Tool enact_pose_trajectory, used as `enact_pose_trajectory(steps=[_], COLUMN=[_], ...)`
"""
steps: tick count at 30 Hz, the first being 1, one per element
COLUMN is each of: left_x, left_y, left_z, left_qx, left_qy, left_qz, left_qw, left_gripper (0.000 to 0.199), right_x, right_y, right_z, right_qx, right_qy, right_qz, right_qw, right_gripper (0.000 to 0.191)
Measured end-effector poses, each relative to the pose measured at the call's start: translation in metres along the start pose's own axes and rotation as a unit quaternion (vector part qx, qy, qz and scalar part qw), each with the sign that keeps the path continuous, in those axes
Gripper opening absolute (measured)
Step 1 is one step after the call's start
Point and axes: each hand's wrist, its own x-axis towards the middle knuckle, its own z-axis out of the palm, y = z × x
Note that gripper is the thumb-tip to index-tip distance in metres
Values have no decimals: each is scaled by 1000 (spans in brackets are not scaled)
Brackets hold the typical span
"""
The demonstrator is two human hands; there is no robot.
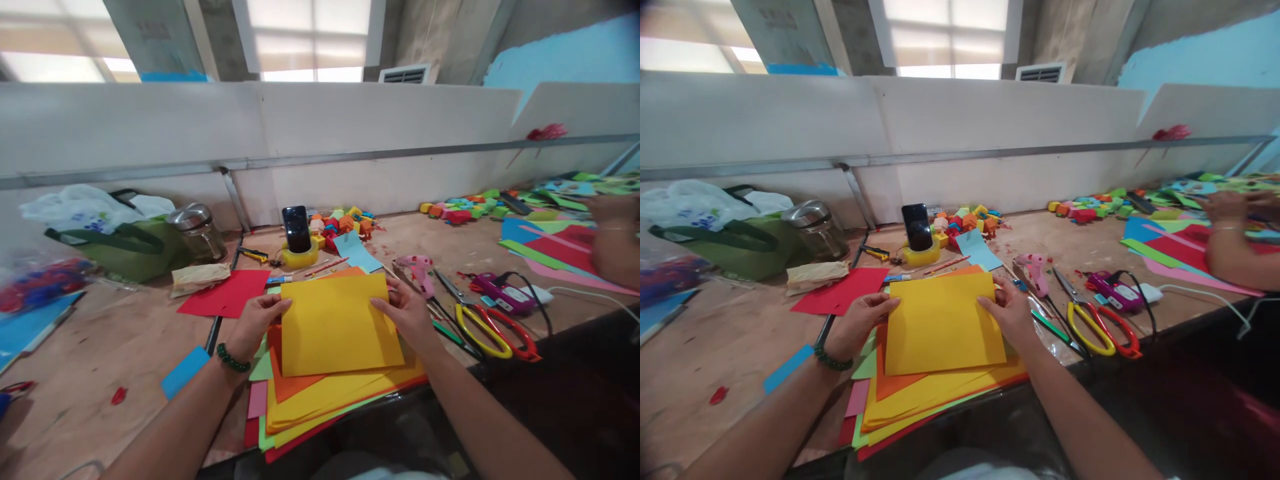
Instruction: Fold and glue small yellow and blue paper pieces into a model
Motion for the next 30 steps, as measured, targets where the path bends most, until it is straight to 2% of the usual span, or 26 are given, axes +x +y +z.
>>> enact_pose_trajectory(steps=[3,6,8,10,12,14,16,18,19,21,23,25,26,28,30], left_x=[9,13,14,14,14,15,16,15,14,10,7,4,4,3,2], left_y=[-11,-21,-26,-28,-30,-31,-31,-29,-28,-25,-23,-23,-24,-26,-28], left_z=[-3,-3,-2,1,3,4,5,6,6,7,8,10,11,12,13], left_qx=[144,334,392,415,457,510,551,568,575,589,604,625,639,665,682], left_qy=[7,31,45,54,60,20,-78,-172,-196,-204,-203,-202,-200,-191,-181], left_qz=[68,138,150,151,194,267,328,348,351,350,347,342,342,346,349], left_qw=[987,932,906,895,866,818,763,725,713,699,689,672,660,634,617], left_gripper=[37,28,19,6,24,33,26,26,27,27,27,27,27,28,29], right_x=[3,4,4,4,4,5,5,6,7,6,4,0,-4,-13,-24], right_y=[8,16,19,21,22,23,26,29,31,31,25,15,9,-3,-11], right_z=[-2,-4,-4,-3,-3,-3,-4,-5,-6,-8,-7,-3,2,15,32], right_qx=[-78,-195,-283,-366,-431,-468,-484,-494,-502,-531,-575,-615,-628,-632,-627], right_qy=[3,4,6,6,2,-2,-10,-16,-18,-13,-8,-42,-86,-213,-309], right_qz=[-19,-31,-33,-42,-55,-70,-80,-83,-86,-112,-163,-207,-215,-208,-196], right_qw=[997,980,959,930,901,881,871,866,860,840,802,760,743,716,687], right_gripper=[53,46,46,46,46,47,48,48,49,52,56,51,47,40,40])
